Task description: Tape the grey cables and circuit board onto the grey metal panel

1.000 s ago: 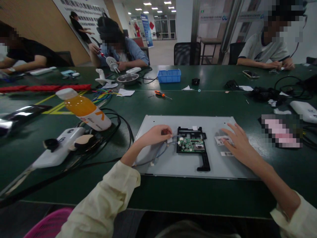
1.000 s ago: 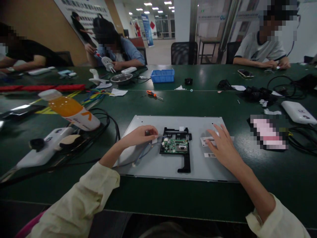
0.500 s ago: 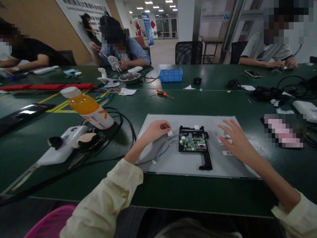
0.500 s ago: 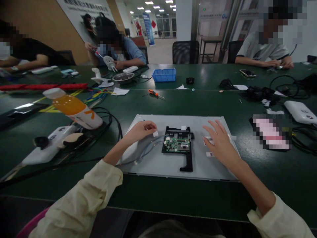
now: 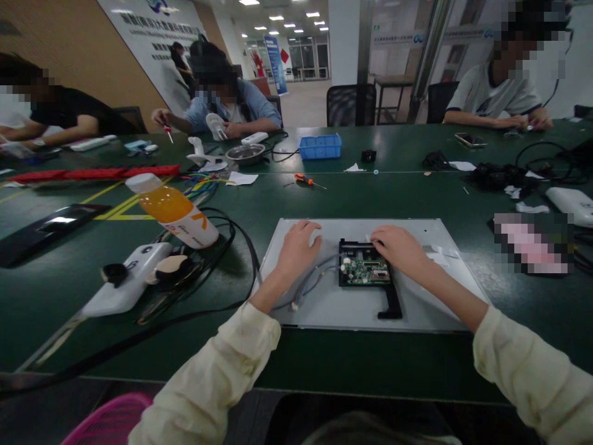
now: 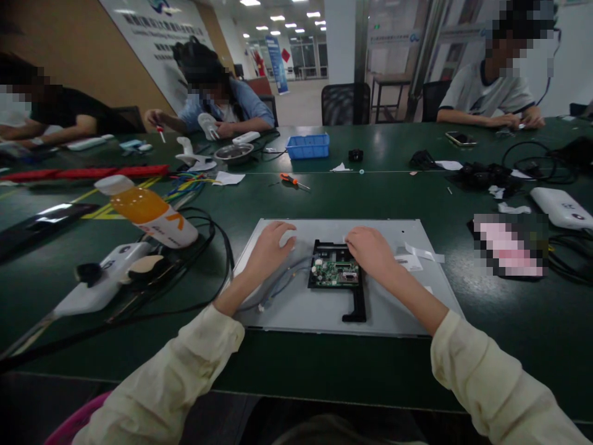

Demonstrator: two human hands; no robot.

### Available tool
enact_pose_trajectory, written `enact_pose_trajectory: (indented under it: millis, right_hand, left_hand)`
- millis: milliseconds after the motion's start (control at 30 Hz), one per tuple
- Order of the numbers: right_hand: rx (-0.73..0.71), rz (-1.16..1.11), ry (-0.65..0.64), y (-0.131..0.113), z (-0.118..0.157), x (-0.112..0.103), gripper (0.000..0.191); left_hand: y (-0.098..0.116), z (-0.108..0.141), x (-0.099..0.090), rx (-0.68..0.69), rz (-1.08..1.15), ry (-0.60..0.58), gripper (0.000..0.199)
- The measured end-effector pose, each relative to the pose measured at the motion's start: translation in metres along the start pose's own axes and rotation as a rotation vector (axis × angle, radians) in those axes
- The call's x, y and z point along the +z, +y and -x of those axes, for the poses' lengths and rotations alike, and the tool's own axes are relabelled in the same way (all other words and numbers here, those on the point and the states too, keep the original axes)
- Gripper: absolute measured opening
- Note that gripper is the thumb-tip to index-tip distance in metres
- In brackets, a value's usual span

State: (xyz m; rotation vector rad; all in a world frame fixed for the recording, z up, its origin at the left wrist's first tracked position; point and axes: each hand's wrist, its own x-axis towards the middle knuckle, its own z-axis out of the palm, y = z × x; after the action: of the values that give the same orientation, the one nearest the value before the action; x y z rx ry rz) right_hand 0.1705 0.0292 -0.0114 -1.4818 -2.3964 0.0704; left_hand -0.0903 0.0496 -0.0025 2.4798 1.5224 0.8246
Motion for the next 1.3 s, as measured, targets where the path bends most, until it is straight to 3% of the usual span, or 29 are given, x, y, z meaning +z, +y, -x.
enact_pose_trajectory:
  millis: [133, 267, 500, 667, 800, 933, 1133, 1300]
  right_hand:
    - [0.031, 0.005, 0.011, 0.003, 0.003, 0.002, 0.026]
    - [0.013, -0.048, 0.072, 0.005, 0.005, 0.001, 0.025]
    - [-0.011, -0.055, 0.018, 0.008, 0.005, 0.004, 0.023]
    - [0.025, -0.028, 0.035, 0.005, 0.003, 0.007, 0.024]
    - [0.034, -0.038, 0.105, 0.008, 0.005, -0.002, 0.026]
    - [0.082, 0.026, 0.228, 0.025, 0.016, -0.02, 0.028]
    - [0.123, 0.044, 0.036, 0.059, 0.033, -0.023, 0.035]
    - [0.167, -0.061, 0.139, 0.063, 0.038, -0.027, 0.04]
  left_hand:
    - [0.024, 0.008, 0.004, 0.228, 0.082, -0.092, 0.028]
    - [0.038, 0.015, 0.006, 0.329, 0.09, -0.214, 0.041]
    - [0.036, 0.017, 0.01, 0.323, 0.078, -0.354, 0.046]
    - [0.036, 0.016, 0.011, 0.331, 0.092, -0.347, 0.044]
    - [0.037, 0.016, 0.011, 0.343, 0.09, -0.353, 0.043]
    - [0.037, 0.016, 0.01, 0.353, 0.081, -0.366, 0.043]
    - [0.036, 0.017, 0.009, 0.357, 0.057, -0.377, 0.043]
    - [0.037, 0.017, 0.009, 0.356, 0.046, -0.369, 0.041]
